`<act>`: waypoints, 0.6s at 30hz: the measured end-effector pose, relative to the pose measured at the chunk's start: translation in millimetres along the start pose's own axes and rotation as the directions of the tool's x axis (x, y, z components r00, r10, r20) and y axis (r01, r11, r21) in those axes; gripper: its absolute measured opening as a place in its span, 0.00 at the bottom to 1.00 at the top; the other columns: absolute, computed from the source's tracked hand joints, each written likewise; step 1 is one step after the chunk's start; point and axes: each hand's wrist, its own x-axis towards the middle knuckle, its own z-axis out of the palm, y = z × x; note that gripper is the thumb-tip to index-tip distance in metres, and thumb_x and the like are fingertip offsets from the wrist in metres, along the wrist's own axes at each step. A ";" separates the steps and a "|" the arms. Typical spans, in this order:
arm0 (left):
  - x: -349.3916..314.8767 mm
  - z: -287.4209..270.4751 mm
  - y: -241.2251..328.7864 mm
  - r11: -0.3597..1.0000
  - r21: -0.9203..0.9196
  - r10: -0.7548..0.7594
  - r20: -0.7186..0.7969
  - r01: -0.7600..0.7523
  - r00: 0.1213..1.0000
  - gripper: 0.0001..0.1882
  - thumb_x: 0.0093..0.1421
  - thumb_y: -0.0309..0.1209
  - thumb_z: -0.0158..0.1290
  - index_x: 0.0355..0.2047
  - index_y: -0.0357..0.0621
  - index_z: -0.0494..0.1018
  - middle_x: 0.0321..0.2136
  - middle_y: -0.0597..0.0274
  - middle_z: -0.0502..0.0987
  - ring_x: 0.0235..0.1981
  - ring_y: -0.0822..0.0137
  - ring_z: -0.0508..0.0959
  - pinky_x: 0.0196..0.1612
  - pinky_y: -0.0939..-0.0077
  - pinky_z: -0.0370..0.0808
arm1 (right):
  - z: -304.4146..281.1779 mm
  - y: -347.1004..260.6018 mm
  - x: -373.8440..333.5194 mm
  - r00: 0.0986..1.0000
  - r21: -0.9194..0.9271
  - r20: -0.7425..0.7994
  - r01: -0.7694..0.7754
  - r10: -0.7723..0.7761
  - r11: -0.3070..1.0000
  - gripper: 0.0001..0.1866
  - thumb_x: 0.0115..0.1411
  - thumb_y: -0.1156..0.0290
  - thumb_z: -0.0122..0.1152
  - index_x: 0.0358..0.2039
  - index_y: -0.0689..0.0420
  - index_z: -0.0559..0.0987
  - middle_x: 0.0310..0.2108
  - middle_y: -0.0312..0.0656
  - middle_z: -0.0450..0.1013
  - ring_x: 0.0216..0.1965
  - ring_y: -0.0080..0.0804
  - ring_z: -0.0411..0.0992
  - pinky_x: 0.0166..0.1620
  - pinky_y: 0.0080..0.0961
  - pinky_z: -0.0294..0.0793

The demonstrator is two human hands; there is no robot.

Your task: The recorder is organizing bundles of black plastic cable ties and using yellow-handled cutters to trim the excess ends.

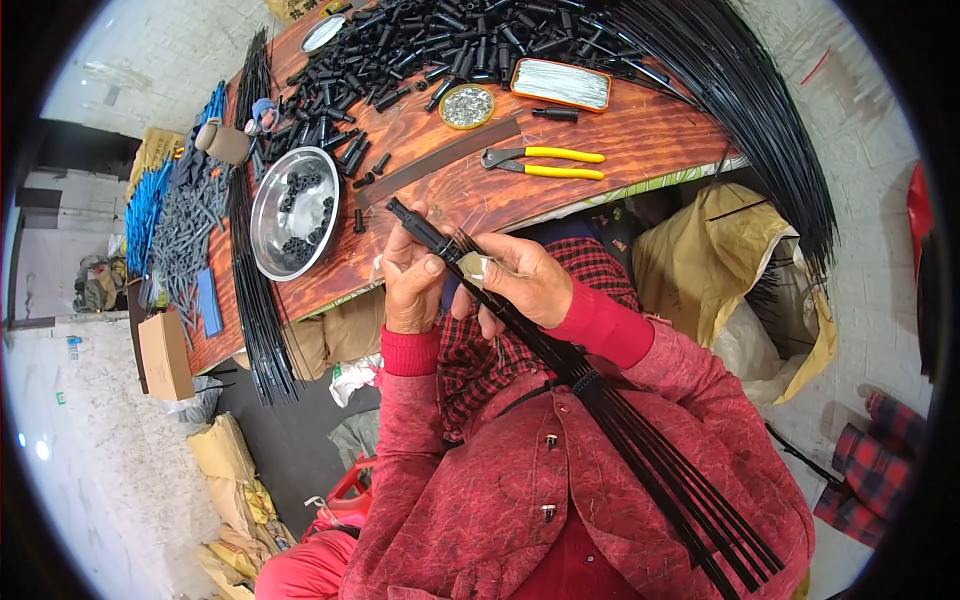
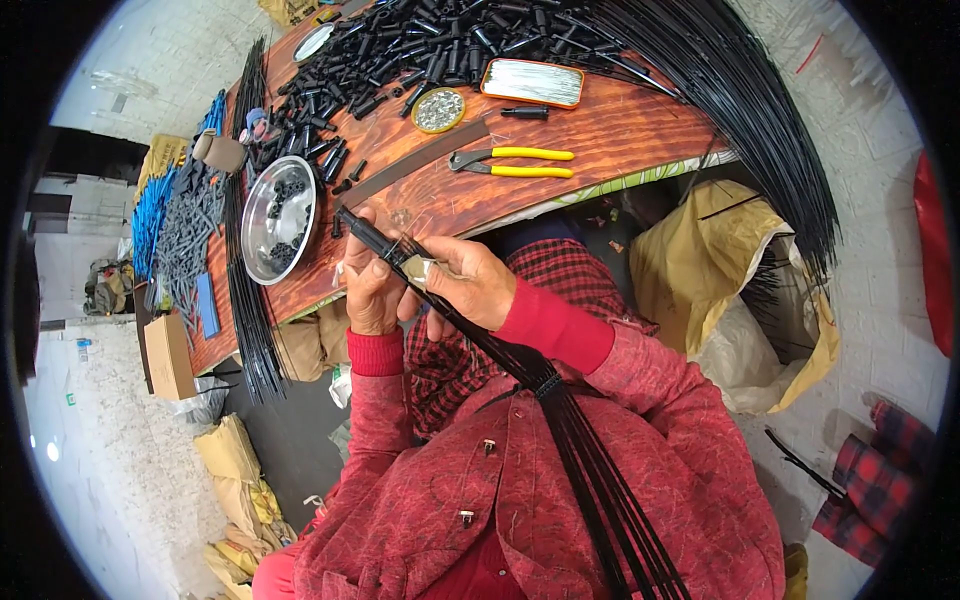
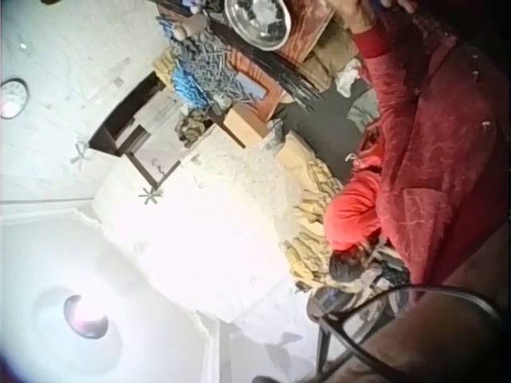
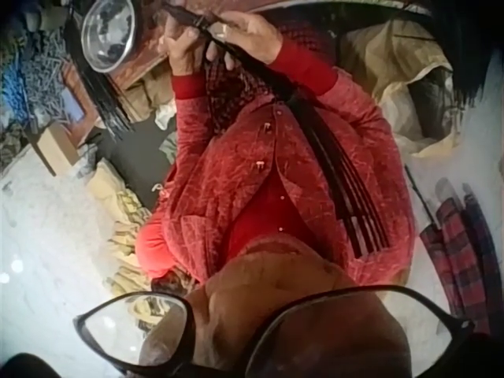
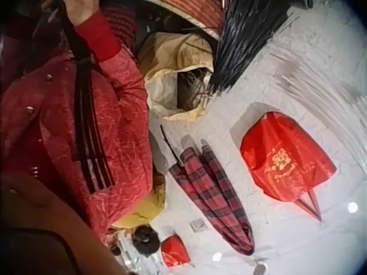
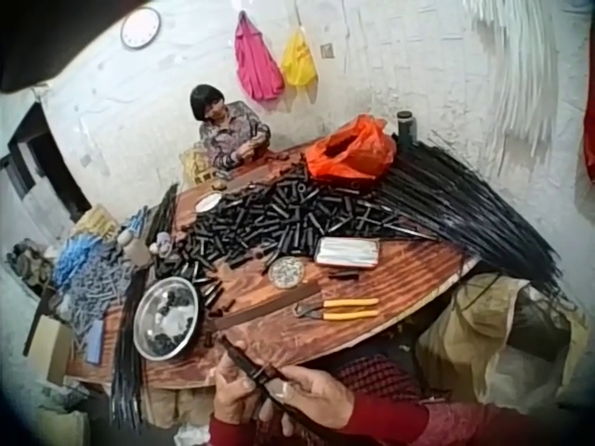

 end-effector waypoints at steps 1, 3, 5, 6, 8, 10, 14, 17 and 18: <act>0.0 0.7 0.0 1.000 0.002 0.012 -0.003 -0.012 1.000 0.36 0.49 0.25 0.64 0.60 0.38 0.64 0.44 0.52 0.76 0.47 0.61 0.77 0.54 0.66 0.74 | 0.3 -0.5 -0.5 1.000 0.001 -0.001 0.001 -0.001 1.000 0.23 0.70 0.57 0.49 0.55 0.63 0.68 0.30 0.45 0.78 0.19 0.25 0.75 0.23 0.16 0.75; 0.1 1.0 -0.6 1.000 0.004 0.023 -0.006 -0.023 1.000 0.36 0.49 0.25 0.63 0.59 0.38 0.65 0.43 0.52 0.76 0.46 0.61 0.77 0.54 0.66 0.74 | 1.5 -2.0 -1.2 1.000 -0.035 -0.012 0.017 -0.017 0.999 0.26 0.69 0.53 0.49 0.55 0.64 0.68 0.31 0.47 0.77 0.20 0.24 0.74 0.23 0.17 0.74; 0.7 0.3 -2.2 1.000 0.005 0.030 -0.001 -0.030 1.000 0.34 0.51 0.26 0.61 0.60 0.44 0.64 0.42 0.55 0.77 0.43 0.61 0.79 0.50 0.65 0.78 | 1.4 -0.8 -0.9 1.000 -0.027 -0.005 0.018 -0.018 0.999 0.26 0.70 0.53 0.48 0.56 0.64 0.67 0.31 0.47 0.78 0.20 0.25 0.75 0.23 0.17 0.75; 1.4 1.5 -2.5 1.000 0.005 0.028 0.000 -0.028 1.000 0.34 0.51 0.26 0.61 0.60 0.44 0.64 0.42 0.55 0.77 0.43 0.61 0.79 0.50 0.65 0.78 | 0.6 -0.2 -1.2 1.000 -0.018 -0.002 0.019 -0.019 1.000 0.27 0.70 0.53 0.48 0.56 0.64 0.67 0.31 0.47 0.78 0.20 0.25 0.75 0.24 0.17 0.75; 2.9 4.2 -2.5 0.999 -0.009 0.031 0.011 -0.031 0.999 0.35 0.51 0.25 0.60 0.60 0.44 0.64 0.42 0.54 0.77 0.43 0.61 0.79 0.50 0.65 0.78 | 0.2 -1.2 -2.3 1.000 -0.023 -0.008 0.013 -0.014 1.000 0.27 0.70 0.53 0.48 0.57 0.64 0.67 0.31 0.47 0.78 0.20 0.25 0.75 0.23 0.17 0.75; 3.1 2.7 -2.2 0.999 -0.016 0.030 0.020 -0.030 0.999 0.34 0.51 0.25 0.60 0.60 0.44 0.64 0.43 0.54 0.77 0.44 0.60 0.79 0.51 0.64 0.78 | 0.4 -1.6 -2.4 1.000 -0.029 -0.010 0.008 -0.008 1.000 0.27 0.70 0.53 0.48 0.57 0.64 0.66 0.31 0.47 0.78 0.20 0.25 0.75 0.23 0.17 0.74; 2.4 -3.7 -10.1 0.992 -0.087 0.097 0.047 -0.093 0.994 0.33 0.52 0.24 0.59 0.60 0.46 0.65 0.43 0.55 0.77 0.47 0.59 0.77 0.55 0.62 0.75 | 0.7 -2.4 -2.0 1.000 -0.018 0.020 0.012 -0.011 1.000 0.27 0.70 0.54 0.48 0.58 0.63 0.66 0.31 0.48 0.78 0.20 0.25 0.75 0.23 0.17 0.75; 0.8 -4.2 -12.0 0.989 -0.108 0.104 0.052 -0.098 0.993 0.33 0.50 0.24 0.62 0.58 0.44 0.68 0.42 0.56 0.75 0.48 0.60 0.74 0.54 0.65 0.73 | -0.3 -1.2 -0.9 0.999 -0.008 0.043 0.007 -0.007 1.000 0.27 0.70 0.53 0.48 0.58 0.63 0.66 0.31 0.48 0.78 0.20 0.25 0.75 0.24 0.17 0.75; 2.0 -4.1 -11.4 0.989 -0.107 0.105 0.051 -0.099 0.993 0.33 0.50 0.24 0.62 0.58 0.44 0.68 0.42 0.56 0.75 0.48 0.60 0.74 0.54 0.65 0.73 | -0.5 -0.6 -0.2 0.998 0.000 0.064 0.008 -0.008 1.000 0.28 0.70 0.53 0.48 0.59 0.63 0.65 0.31 0.48 0.78 0.20 0.25 0.75 0.24 0.17 0.76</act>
